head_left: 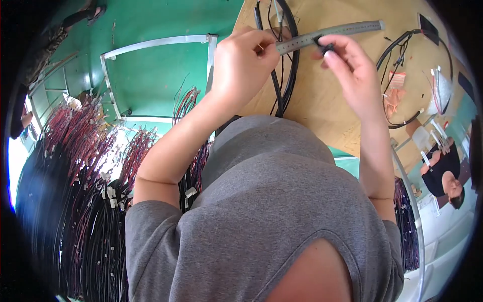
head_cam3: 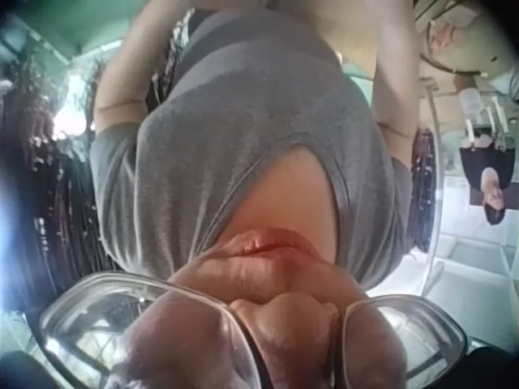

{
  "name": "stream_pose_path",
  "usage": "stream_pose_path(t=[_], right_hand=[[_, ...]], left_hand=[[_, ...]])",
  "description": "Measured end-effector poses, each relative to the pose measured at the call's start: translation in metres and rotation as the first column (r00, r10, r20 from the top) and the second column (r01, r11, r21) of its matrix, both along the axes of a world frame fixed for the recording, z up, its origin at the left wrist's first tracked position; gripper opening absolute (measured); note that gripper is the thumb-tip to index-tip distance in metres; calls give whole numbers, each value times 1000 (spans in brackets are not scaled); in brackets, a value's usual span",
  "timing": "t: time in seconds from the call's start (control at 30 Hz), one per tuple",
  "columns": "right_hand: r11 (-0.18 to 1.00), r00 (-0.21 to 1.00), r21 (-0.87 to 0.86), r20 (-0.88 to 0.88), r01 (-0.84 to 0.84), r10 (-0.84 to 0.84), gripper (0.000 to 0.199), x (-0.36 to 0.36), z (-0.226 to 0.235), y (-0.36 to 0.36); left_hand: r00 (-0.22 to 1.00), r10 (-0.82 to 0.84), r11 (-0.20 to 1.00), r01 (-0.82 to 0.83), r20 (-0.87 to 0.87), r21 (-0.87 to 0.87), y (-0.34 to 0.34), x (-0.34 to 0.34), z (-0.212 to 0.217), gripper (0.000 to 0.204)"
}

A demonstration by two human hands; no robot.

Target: Measuring and wrapping wires with electrical tape to assemble a wiring harness.

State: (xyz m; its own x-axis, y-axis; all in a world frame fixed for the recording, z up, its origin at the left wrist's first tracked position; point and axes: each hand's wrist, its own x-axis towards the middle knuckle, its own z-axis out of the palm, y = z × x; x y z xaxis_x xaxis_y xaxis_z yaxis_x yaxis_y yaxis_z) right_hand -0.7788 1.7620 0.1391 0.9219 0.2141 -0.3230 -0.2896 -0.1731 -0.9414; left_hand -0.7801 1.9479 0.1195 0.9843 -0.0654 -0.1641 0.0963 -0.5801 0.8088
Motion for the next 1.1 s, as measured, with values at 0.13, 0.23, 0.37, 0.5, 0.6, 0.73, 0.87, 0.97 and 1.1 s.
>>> stream_pose_path(t=[0.13, 0.23, 0.37, 0.5, 0.6, 0.73, 0.87, 0.97, 1.1], right_hand=[[992, 962, 91, -267, 83, -56, 20, -21, 37, 24], [994, 984, 42, -154, 99, -91, 25, -25, 34, 37], [996, 992, -23, -95, 82, -84, 29, -25, 30, 44], [998, 994, -40, -92, 48, -51, 29, -24, 29, 48], [995, 992, -50, -89, 83, -87, 25, -23, 27, 51], [991, 990, -71, -84, 111, -117, 20, -22, 21, 54], [987, 986, -88, -85, 137, -145, 17, -20, 18, 57], [984, 983, -78, -71, 163, -169, 16, -18, 18, 58], [982, 982, -79, -72, 171, -177, 16, -19, 20, 59]], left_hand=[[817, 41, 805, -369, -576, -465, 3, -5, 30, 11], [773, -12, 711, -439, -634, -549, 3, -10, 38, 11], [766, -13, 673, -468, -643, -572, 4, -15, 37, 11], [756, 11, 616, -521, -654, -592, 5, -18, 36, 11], [758, -26, 630, -494, -651, -600, 8, -18, 36, 11], [762, 19, 591, -531, -648, -607, 8, -17, 36, 9], [764, -19, 583, -516, -645, -628, 11, -17, 36, 10], [757, -47, 593, -504, -651, -628, 12, -17, 35, 10], [749, -41, 569, -527, -661, -631, 10, -18, 35, 9]])
